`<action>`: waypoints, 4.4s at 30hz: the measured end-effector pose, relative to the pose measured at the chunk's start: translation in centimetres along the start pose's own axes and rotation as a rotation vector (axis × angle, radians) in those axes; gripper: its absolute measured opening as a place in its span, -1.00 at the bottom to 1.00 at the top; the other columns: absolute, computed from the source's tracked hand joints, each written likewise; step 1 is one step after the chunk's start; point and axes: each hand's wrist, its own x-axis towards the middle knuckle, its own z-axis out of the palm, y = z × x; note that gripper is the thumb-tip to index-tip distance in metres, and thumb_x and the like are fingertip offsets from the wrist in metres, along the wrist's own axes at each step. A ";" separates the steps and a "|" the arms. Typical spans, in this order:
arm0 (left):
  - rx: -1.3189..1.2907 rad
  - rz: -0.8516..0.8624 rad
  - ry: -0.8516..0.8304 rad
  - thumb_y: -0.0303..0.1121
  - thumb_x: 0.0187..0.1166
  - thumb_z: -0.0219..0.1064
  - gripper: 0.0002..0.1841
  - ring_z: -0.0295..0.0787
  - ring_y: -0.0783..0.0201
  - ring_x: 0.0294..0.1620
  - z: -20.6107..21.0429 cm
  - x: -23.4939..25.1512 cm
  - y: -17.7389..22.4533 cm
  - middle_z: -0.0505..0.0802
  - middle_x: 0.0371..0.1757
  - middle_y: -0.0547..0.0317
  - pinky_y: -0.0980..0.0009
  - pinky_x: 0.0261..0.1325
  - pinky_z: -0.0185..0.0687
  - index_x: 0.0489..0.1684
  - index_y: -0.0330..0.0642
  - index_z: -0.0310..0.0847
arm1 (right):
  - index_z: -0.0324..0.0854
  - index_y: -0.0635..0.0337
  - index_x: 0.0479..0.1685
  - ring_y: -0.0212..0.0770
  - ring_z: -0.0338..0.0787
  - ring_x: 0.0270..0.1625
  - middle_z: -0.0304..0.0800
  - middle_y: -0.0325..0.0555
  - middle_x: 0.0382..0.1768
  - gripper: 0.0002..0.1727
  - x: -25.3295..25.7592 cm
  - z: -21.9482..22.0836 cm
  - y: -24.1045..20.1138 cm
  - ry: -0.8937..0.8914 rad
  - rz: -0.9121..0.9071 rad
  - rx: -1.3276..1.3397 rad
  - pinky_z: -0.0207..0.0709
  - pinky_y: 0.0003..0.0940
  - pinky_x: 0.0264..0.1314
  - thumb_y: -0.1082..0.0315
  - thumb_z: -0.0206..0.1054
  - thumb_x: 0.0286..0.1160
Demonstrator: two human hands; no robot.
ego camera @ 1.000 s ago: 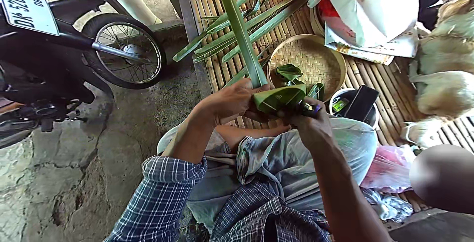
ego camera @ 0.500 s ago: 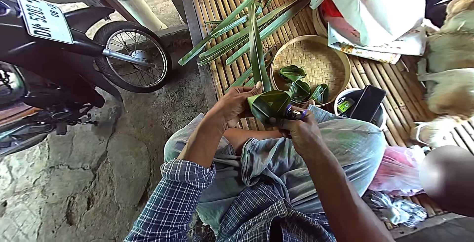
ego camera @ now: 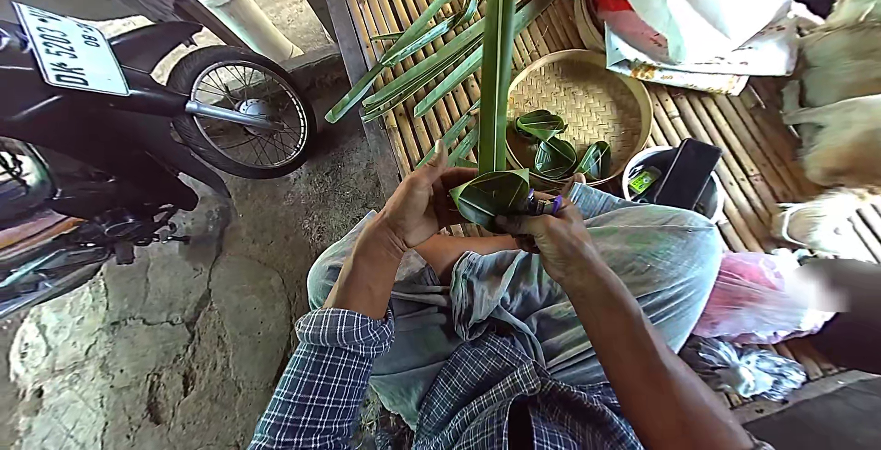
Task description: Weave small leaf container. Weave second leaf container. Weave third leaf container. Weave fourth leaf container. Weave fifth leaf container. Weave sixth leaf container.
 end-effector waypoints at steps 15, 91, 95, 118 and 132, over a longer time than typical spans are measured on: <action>-0.039 0.245 0.365 -0.73 0.31 0.51 -0.65 0.89 0.06 -0.16 4.1 -0.3 -3.4 0.88 -0.05 -0.17 0.12 -0.07 0.88 0.07 -0.38 0.68 | 0.71 0.25 -0.08 -0.35 0.46 -0.65 0.70 0.00 -0.43 -0.62 0.2 0.4 -0.7 0.046 -0.025 0.079 0.32 -0.53 -0.70 0.70 0.59 0.08; 0.859 1.073 0.523 -0.59 0.26 0.59 -0.82 0.86 0.40 -0.31 3.3 -0.9 -3.9 0.90 -0.29 0.19 0.40 -0.21 0.87 -0.22 -0.30 0.80 | 0.71 0.02 0.05 -0.27 0.91 -0.30 0.90 -0.24 -0.22 -0.74 -1.8 -0.5 -3.7 -0.207 -0.236 -0.442 0.90 -0.30 -0.26 0.20 0.56 0.49; 0.722 1.037 0.475 -0.60 0.30 0.60 -0.80 0.89 0.30 -0.27 3.1 -0.6 -3.5 0.93 -0.24 0.12 0.32 -0.17 0.90 -0.17 -0.30 0.80 | 0.72 0.01 0.09 -0.29 0.90 -0.27 0.90 -0.26 -0.19 -0.70 -1.6 -1.1 -4.2 -0.229 -0.250 -0.430 0.88 -0.33 -0.23 0.21 0.58 0.45; 0.771 1.023 0.377 -0.60 0.27 0.56 -0.85 0.85 0.42 -0.30 2.4 -0.4 -4.1 0.90 -0.31 0.26 0.41 -0.20 0.85 -0.30 -0.21 0.78 | 0.72 -0.17 0.19 -0.50 0.82 -0.06 0.85 -0.47 -0.07 -0.62 -2.4 -0.9 -4.1 -0.058 -0.539 -0.938 0.76 -0.32 -0.03 0.01 0.51 0.42; 0.859 1.396 -0.023 -0.37 0.67 0.34 -0.83 0.90 0.08 0.11 1.7 -3.5 -0.7 0.92 0.00 0.01 0.12 0.22 0.87 0.02 -0.26 0.75 | 0.71 0.10 0.14 -0.21 0.74 0.01 0.77 -0.18 -0.04 -0.65 -7.3 2.3 -4.4 0.180 -0.940 -0.995 0.65 -0.32 -0.04 0.14 0.40 0.48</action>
